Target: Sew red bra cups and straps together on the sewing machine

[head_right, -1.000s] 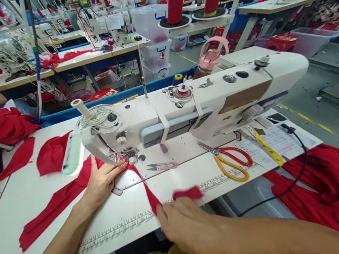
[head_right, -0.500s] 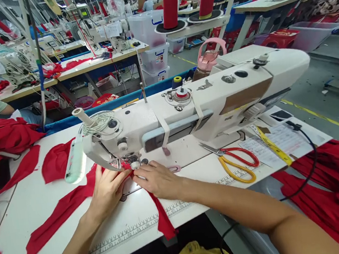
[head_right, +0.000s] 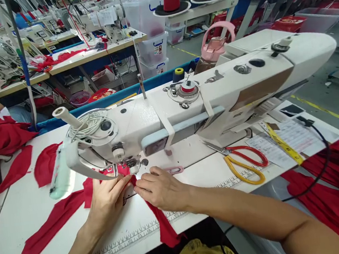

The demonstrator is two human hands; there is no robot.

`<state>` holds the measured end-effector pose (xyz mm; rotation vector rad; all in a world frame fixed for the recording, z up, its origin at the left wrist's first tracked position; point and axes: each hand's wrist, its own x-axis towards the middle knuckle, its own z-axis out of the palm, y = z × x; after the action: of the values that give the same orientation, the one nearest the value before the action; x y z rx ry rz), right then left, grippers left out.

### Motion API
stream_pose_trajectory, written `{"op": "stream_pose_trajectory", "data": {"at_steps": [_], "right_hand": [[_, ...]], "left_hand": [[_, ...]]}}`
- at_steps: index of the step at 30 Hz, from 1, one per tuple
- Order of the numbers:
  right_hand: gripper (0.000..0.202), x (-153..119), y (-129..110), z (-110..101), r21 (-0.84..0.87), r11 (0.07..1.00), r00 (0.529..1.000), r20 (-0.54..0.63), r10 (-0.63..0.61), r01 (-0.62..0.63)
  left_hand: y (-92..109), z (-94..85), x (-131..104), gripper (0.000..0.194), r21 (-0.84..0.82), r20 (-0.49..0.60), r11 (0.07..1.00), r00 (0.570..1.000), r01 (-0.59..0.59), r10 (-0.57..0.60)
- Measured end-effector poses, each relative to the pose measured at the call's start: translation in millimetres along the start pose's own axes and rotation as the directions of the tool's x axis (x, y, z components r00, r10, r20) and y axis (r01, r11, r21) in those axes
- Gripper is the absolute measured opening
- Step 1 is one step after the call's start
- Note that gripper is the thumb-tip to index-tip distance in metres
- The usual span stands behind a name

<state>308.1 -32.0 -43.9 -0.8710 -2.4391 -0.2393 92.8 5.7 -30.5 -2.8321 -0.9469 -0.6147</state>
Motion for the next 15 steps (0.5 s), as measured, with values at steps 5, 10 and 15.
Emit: {"op": "stream_pose_trajectory", "data": {"at_steps": [5, 10, 15], "right_hand": [[0.022, -1.7, 1.6, -1.8, 0.006, 1.000, 1.000, -0.004, 0.003, -0.003], [0.024, -2.7, 3.4, -5.3, 0.035, 0.999, 1.000, 0.021, -0.001, 0.001], [0.023, -2.9, 4.0, -5.5, 0.046, 0.999, 1.000, 0.030, 0.007, -0.008]], "left_hand": [[4.6, 2.1, 0.3, 0.032, 0.081, 0.021, 0.997, 1.000, -0.001, -0.001], [12.0, 4.3, -2.1, 0.033, 0.064, 0.015, 0.997, 0.999, 0.032, -0.033], [16.0, 8.2, -5.4, 0.033, 0.182, 0.019, 0.983, 1.000, -0.023, 0.019]]}}
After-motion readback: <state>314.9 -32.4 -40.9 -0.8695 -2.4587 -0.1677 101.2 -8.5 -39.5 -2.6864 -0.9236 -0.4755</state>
